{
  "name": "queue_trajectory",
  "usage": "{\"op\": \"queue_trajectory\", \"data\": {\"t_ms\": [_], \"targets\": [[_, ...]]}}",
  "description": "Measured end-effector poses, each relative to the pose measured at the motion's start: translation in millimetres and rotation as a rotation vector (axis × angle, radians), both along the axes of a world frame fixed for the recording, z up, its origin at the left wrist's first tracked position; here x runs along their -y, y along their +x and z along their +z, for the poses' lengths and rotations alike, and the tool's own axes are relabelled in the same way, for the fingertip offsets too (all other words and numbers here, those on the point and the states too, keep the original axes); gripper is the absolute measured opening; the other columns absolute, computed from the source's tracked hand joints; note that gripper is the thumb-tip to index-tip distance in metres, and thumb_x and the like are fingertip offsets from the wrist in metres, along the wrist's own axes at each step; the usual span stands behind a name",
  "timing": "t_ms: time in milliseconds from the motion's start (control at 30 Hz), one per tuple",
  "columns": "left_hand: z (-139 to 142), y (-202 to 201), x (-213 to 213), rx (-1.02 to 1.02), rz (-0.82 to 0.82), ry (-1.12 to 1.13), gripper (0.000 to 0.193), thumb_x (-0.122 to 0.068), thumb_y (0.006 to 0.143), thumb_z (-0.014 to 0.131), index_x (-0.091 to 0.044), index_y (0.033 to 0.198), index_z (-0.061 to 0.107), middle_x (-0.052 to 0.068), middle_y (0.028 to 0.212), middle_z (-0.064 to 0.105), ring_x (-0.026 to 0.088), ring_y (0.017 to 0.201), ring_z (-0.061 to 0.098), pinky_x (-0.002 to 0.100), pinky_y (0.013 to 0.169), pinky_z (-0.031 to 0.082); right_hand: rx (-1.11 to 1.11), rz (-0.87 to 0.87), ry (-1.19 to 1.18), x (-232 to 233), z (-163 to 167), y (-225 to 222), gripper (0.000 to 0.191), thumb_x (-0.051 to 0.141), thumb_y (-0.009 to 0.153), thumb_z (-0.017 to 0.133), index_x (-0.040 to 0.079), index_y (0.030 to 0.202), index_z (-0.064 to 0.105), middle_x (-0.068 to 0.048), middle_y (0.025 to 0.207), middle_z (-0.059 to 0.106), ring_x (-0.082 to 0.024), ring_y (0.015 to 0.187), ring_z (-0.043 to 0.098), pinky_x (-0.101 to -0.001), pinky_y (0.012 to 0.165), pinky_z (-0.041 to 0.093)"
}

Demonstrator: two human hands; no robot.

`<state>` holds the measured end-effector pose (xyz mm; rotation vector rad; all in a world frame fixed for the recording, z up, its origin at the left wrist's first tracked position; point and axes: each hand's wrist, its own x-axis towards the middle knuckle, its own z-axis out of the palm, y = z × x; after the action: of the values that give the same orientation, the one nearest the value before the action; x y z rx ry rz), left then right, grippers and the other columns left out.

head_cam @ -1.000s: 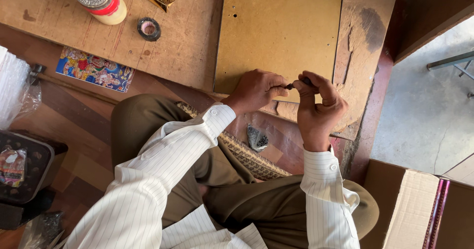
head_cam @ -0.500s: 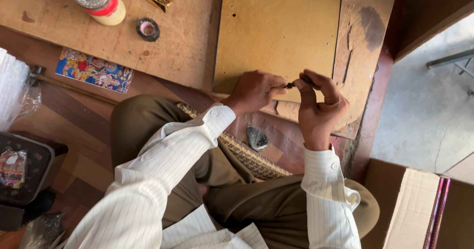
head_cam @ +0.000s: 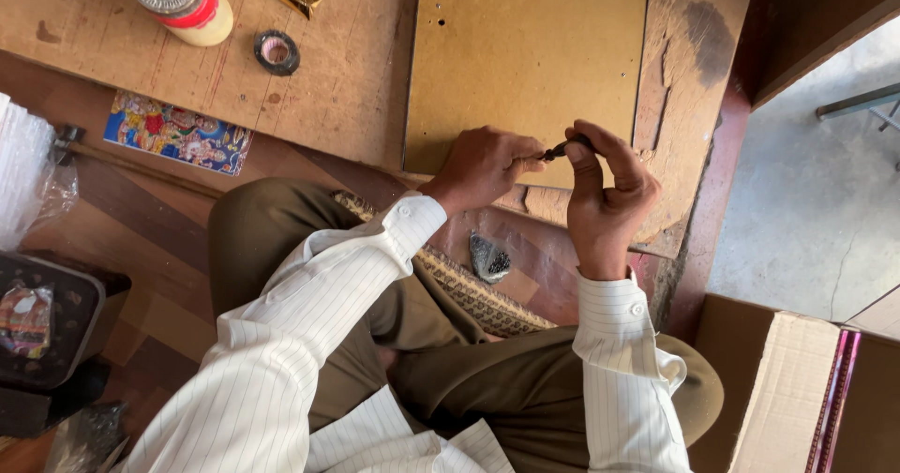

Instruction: The person sits on the floor at a low workbench and uses a screwdriver to drive screws into the back board of a decorative picture frame, working around its edges. They then lift the frame, turn it over to reveal the framed print, and place gold foil wrapping material onto the frame's front.

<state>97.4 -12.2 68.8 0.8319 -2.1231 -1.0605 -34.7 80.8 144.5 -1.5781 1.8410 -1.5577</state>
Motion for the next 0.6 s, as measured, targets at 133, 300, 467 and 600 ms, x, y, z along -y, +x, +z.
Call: {"op": "queue_trajectory", "data": {"t_ms": [133, 300, 467, 600], "targets": [[1.6, -0.2, 0.6, 0.014, 0.019, 0.118, 0.021, -0.034, 0.086, 0.077, -0.017, 0.097, 0.080, 0.007, 0.080, 0.077, 0.025, 0.071, 0.074, 0.040, 0.066, 0.056, -0.054, -0.117, 0.007, 0.2, -2.4, 1.8, 0.014, 0.004, 0.096, 0.080, 0.001, 0.109, 0.076, -0.007, 0.099, 0.078, -0.014, 0.095, 0.072, -0.0279, 0.089, 0.056], [-3.0, -2.8, 0.9, -0.025, 0.014, 0.083, 0.022, -0.034, 0.086, 0.077, -0.016, 0.099, 0.081, 0.006, 0.086, 0.078, 0.023, 0.075, 0.075, 0.038, 0.069, 0.058, -0.216, -0.206, -0.033, -5.1, -4.4, 5.1, 0.015, 0.007, 0.094, 0.087, 0.002, 0.102, 0.076, -0.006, 0.096, 0.077, -0.017, 0.094, 0.067, -0.0318, 0.095, 0.050], [-5.8, -3.4, 0.8, 0.019, -0.016, 0.054, 0.020, -0.033, 0.087, 0.076, -0.017, 0.098, 0.081, 0.004, 0.085, 0.079, 0.023, 0.074, 0.076, 0.038, 0.069, 0.058, -0.063, -0.231, 0.005, -3.5, -5.2, 13.6, 0.019, 0.011, 0.095, 0.086, 0.001, 0.100, 0.071, -0.008, 0.094, 0.076, -0.014, 0.088, 0.068, -0.0296, 0.083, 0.051], [-5.4, -2.8, 1.8, -0.023, 0.020, 0.000, 0.020, -0.034, 0.089, 0.076, -0.016, 0.099, 0.079, 0.005, 0.082, 0.077, 0.024, 0.072, 0.074, 0.040, 0.067, 0.057, -0.093, 0.001, -0.023, -0.8, -1.3, 5.3, 0.022, 0.007, 0.102, 0.078, -0.001, 0.120, 0.068, -0.010, 0.112, 0.076, -0.014, 0.105, 0.071, -0.0268, 0.096, 0.057]]}}
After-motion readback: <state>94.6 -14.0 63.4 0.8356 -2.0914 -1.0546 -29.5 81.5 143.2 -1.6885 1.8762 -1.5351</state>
